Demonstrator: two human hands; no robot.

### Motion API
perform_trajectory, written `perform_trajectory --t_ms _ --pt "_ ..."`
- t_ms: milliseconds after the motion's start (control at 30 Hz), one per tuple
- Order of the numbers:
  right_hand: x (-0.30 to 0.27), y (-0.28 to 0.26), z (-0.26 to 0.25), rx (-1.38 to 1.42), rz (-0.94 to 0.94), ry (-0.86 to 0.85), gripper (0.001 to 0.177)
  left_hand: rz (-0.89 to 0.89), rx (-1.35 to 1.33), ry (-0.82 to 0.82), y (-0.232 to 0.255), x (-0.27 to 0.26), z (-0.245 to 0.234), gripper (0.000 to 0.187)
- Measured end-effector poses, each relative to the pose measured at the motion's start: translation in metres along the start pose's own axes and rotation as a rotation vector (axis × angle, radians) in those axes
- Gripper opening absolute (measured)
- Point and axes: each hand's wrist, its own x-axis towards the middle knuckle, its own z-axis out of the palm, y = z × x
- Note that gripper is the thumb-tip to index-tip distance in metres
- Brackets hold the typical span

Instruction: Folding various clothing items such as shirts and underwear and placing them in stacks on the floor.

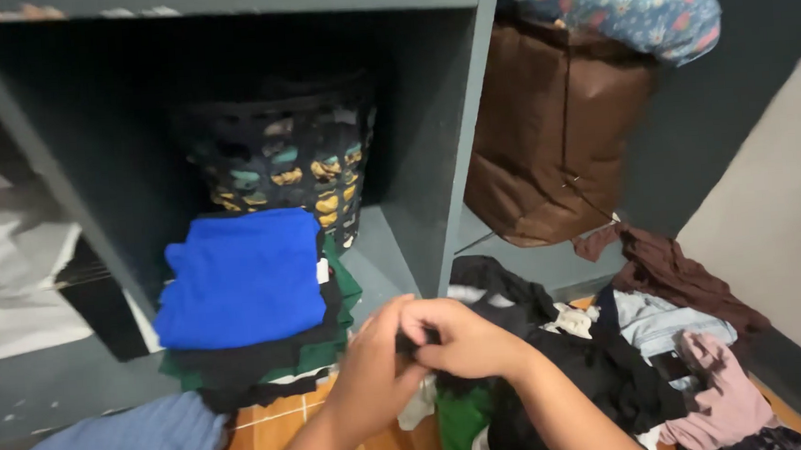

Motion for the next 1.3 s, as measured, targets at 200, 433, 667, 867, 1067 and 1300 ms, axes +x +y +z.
perform_trajectory --t_ms 200,433,667,867,1067,1300 --pt "0.015 -0.102 0.002 0.092 -0.213 0.068 0.018 -0.589 -0.319 -0.177 0.029 -0.008 -0.074 0.022" --pt "0.019 -0.176 0.026 -0.215 -0.106 0.151 0.018 -0.386 -0.221 -0.058 0.06 -0.052 -0.167 0.016" --pt "0.023 -0.157 0.039 -0.37 0.028 0.067 0.017 -0.33 0.132 0.222 0.038 -0.087 -0.201 0.024" --pt "0.029 -0.151 0.038 -0.301 -0.114 0.045 0.016 -0.385 0.281 0.02 0.053 -0.084 -0.22 0.017" --pt "0.021 -0.154 0.036 -0.69 0.102 -0.134 0.04 -0.516 0.355 -0.09 0.064 -0.074 -0.224 0.026" --pt "0.045 -0.135 0.109 -0.138 -0.301 -0.217 0.036 -0.062 -0.16 -0.06 0.095 -0.045 -0.203 0.039"
